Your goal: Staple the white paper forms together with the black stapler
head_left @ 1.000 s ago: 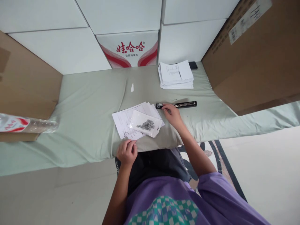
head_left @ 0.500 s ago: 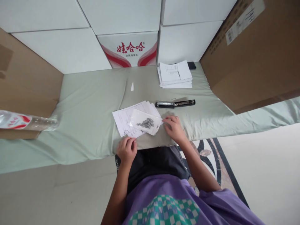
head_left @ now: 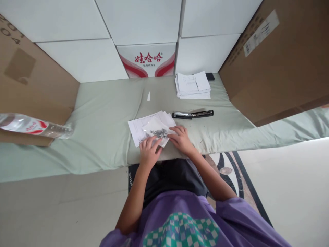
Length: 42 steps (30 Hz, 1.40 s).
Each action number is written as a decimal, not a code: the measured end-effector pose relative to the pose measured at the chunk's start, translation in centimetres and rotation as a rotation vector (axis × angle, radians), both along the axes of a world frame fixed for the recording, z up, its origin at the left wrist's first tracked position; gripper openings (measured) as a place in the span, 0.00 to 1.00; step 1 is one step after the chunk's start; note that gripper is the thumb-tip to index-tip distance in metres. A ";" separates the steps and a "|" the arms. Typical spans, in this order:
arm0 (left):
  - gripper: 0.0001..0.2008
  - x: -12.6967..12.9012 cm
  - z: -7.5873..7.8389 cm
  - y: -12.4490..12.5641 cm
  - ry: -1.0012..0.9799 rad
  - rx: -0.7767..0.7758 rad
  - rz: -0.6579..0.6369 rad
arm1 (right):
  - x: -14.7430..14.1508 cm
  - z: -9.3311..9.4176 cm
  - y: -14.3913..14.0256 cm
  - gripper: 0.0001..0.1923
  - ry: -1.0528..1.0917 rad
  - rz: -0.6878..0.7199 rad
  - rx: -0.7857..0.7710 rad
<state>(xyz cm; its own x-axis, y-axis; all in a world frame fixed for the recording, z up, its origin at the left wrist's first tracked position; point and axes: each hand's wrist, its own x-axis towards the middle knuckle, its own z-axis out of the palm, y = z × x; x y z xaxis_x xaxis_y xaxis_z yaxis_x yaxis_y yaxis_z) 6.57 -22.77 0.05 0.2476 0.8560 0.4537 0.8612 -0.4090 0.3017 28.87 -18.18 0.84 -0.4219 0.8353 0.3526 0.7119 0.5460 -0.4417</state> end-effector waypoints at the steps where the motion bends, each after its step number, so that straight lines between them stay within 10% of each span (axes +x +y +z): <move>1: 0.17 0.0 0.3 0.4 0.005 0.029 -0.019 | -0.2 0.3 -0.1 0.11 0.039 0.011 -0.001; 18: 0.06 -1.9 9.9 -0.9 -0.356 0.088 -0.208 | -1.3 8.3 -3.1 0.03 0.606 0.220 -0.084; 42: 0.07 -3.0 9.7 0.5 -0.600 -0.180 -0.324 | -3.4 8.6 -4.2 0.05 0.621 0.214 -0.253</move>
<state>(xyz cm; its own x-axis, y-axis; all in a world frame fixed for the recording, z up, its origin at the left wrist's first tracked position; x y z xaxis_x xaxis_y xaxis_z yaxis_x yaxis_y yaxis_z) 3.57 -22.29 9.76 0.2541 0.8562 0.4499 0.3684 -0.5158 0.7735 25.48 -22.33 9.45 -0.3694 0.8446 0.3875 0.1759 0.4730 -0.8633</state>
